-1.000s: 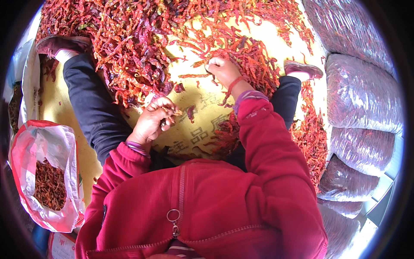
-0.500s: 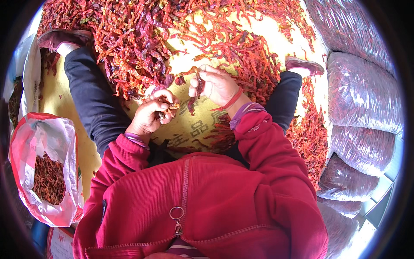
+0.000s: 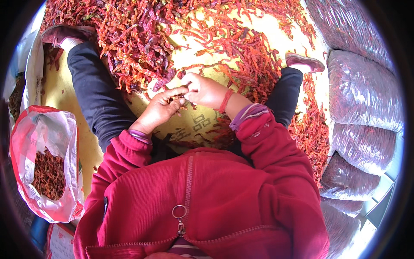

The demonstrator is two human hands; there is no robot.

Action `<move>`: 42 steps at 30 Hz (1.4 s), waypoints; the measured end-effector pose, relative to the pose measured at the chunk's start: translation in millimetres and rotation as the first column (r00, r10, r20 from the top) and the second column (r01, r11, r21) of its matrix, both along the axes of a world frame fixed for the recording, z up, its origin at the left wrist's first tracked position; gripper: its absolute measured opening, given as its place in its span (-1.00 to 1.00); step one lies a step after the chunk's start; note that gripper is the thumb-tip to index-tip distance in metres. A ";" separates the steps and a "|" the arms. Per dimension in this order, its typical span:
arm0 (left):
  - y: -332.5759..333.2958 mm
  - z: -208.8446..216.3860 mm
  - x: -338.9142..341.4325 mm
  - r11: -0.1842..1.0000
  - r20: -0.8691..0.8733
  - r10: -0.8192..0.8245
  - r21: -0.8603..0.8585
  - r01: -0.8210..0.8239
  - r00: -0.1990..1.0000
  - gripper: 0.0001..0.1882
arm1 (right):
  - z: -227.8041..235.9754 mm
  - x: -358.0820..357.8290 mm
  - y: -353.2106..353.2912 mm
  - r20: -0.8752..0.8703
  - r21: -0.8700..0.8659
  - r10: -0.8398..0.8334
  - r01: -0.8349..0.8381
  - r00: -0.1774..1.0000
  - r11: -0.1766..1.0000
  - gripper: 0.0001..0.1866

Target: The person sits cross-legged on a yellow tarp and repeatedly picks dried red chilies from a large pile, removes stems by hand, and places the de-stemmed chilies into a nearby white bag. The process is continuous and repetitive.

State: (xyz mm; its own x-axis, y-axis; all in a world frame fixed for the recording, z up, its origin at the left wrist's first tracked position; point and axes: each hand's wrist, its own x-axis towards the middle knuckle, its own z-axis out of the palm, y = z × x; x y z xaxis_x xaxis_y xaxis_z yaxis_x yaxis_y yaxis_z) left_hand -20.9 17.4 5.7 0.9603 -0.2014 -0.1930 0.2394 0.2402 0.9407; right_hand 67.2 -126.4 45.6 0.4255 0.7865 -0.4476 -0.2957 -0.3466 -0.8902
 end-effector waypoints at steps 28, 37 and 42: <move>10.6 1.5 12.0 0.903 -0.570 0.185 -0.224 -0.368 0.800 -0.93 | -3.4 34.8 -16.8 0.829 -0.339 0.411 -0.245 0.378 0.908 -0.85; 10.5 1.7 9.8 0.867 -0.585 0.008 -0.400 -0.297 0.811 -0.85 | -73.3 92.4 -6.1 0.769 -0.589 0.438 0.249 0.466 0.769 -0.62; 11.1 3.4 10.7 0.893 -0.511 -0.012 -0.393 -0.221 0.860 -0.88 | -28.6 86.2 -19.8 0.412 -0.017 -0.209 0.237 0.887 0.971 -0.83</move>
State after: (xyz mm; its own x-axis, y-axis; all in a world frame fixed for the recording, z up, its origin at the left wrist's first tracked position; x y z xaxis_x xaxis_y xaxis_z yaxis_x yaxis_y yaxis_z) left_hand -10.1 28.5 9.1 0.7812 -0.2784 -0.5588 0.5861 0.6352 0.5030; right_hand 153.4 -146.2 16.9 0.7415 0.6245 -0.2453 0.0092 -0.3750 -0.9270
